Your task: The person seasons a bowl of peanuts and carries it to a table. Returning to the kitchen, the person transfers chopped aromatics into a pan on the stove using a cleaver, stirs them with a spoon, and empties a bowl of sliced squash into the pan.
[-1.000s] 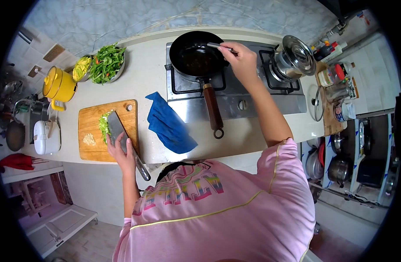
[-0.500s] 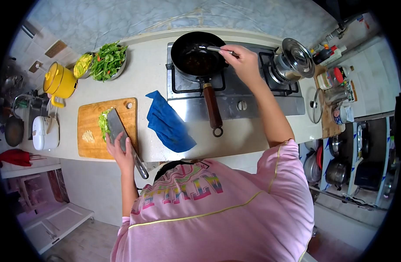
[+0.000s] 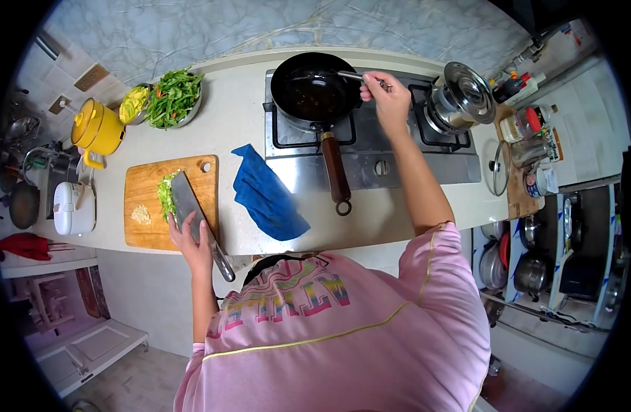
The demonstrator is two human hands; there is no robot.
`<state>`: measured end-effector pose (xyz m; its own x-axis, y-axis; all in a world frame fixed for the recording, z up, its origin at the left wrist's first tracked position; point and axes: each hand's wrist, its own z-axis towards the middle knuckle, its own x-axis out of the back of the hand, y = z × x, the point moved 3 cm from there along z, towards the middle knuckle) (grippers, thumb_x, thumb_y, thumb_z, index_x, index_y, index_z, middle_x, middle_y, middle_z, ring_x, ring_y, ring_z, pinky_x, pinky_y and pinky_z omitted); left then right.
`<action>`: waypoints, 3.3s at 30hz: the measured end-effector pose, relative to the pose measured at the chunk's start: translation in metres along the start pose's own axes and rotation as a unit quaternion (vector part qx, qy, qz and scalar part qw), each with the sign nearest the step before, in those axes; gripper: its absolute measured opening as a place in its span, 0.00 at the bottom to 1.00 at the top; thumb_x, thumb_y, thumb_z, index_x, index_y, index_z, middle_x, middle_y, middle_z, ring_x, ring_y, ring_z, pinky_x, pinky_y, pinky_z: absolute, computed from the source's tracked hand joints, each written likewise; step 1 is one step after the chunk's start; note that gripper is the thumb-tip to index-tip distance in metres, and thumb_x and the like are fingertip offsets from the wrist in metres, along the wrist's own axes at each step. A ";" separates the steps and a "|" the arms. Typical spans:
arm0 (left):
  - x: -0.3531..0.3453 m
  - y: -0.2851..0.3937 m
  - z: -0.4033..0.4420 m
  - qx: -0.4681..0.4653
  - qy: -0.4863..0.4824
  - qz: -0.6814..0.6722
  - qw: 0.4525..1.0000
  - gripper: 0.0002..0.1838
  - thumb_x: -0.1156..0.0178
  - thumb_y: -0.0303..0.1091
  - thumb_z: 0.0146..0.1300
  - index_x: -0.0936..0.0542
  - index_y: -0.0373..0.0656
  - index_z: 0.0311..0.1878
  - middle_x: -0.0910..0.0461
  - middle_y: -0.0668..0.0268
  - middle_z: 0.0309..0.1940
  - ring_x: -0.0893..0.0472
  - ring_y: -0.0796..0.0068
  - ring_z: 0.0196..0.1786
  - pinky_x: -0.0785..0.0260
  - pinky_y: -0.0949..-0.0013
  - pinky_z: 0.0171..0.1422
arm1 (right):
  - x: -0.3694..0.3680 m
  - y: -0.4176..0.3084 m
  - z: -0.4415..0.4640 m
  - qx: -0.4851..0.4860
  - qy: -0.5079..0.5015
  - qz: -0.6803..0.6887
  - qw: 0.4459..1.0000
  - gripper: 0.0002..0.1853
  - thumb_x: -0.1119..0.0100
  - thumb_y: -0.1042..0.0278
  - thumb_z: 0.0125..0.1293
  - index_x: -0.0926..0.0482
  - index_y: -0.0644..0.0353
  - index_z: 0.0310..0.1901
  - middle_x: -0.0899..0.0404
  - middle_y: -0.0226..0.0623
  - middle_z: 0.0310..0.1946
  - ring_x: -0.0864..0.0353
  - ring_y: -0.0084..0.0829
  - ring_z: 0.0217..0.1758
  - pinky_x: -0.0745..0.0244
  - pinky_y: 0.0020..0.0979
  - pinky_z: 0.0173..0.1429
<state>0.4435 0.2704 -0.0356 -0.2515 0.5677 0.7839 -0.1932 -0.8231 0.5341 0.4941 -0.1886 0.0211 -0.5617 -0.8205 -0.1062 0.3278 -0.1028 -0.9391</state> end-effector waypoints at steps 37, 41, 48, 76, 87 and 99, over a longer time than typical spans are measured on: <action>0.007 -0.033 -0.007 0.026 0.015 0.004 1.000 0.14 0.42 0.35 0.59 0.24 0.46 0.49 0.49 0.49 0.67 0.47 0.49 0.67 0.53 0.56 0.67 | 0.017 -0.076 -0.079 0.224 -0.037 -0.363 0.904 0.05 0.35 0.71 0.52 0.19 0.60 0.31 0.22 0.36 0.22 0.25 0.29 0.21 0.32 0.26 0.27; 0.009 -0.035 -0.006 0.040 0.017 0.008 0.999 0.14 0.43 0.35 0.59 0.24 0.46 0.49 0.49 0.49 0.67 0.47 0.50 0.67 0.52 0.57 0.67 | 0.020 -0.086 -0.088 0.224 -0.036 -0.370 0.901 0.05 0.35 0.73 0.52 0.19 0.62 0.31 0.20 0.37 0.25 0.24 0.29 0.22 0.30 0.25 0.28; 0.014 -0.036 -0.002 0.054 0.020 -0.009 0.998 0.14 0.43 0.35 0.59 0.24 0.46 0.49 0.48 0.49 0.66 0.47 0.51 0.67 0.51 0.57 0.66 | 0.000 -0.057 -0.090 0.177 -0.021 -0.361 0.915 0.07 0.36 0.72 0.54 0.20 0.63 0.35 0.20 0.39 0.27 0.24 0.27 0.24 0.30 0.23 0.30; 0.026 -0.150 0.040 -0.025 -0.090 -0.094 0.991 0.30 0.33 0.32 0.46 0.31 0.37 0.54 0.30 0.51 0.48 0.30 0.53 0.51 0.36 0.61 0.56 | -0.272 0.041 -0.351 -0.303 -0.377 -0.250 0.839 0.40 0.33 0.64 0.50 0.43 0.57 0.63 0.24 0.47 0.40 0.23 0.41 0.38 0.29 0.36 0.44; 0.005 -0.163 0.062 -0.040 -0.128 -0.162 0.978 0.25 0.35 0.31 0.50 0.30 0.39 0.52 0.32 0.54 0.44 0.28 0.55 0.47 0.34 0.60 0.49 | -0.268 0.032 -0.348 -0.353 -0.232 -0.080 0.903 0.32 0.47 0.81 0.48 0.36 0.60 0.60 0.25 0.34 0.35 0.29 0.18 0.22 0.33 0.22 0.24; -0.026 -0.146 0.114 -0.224 0.032 -0.087 0.970 0.11 0.39 0.36 0.53 0.24 0.47 0.40 0.28 0.64 0.45 0.33 0.57 0.56 0.47 0.47 0.58 | -0.259 -0.004 -0.355 -0.247 -0.216 -0.184 0.927 0.31 0.47 0.82 0.47 0.35 0.63 0.58 0.27 0.30 0.31 0.32 0.17 0.22 0.35 0.20 0.25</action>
<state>0.5862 0.3740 -0.0983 -0.2340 0.7087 0.6656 -0.6269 -0.6332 0.4538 0.3691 0.2239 -0.0635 -0.1755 -0.9402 0.2920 -0.2731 -0.2385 -0.9320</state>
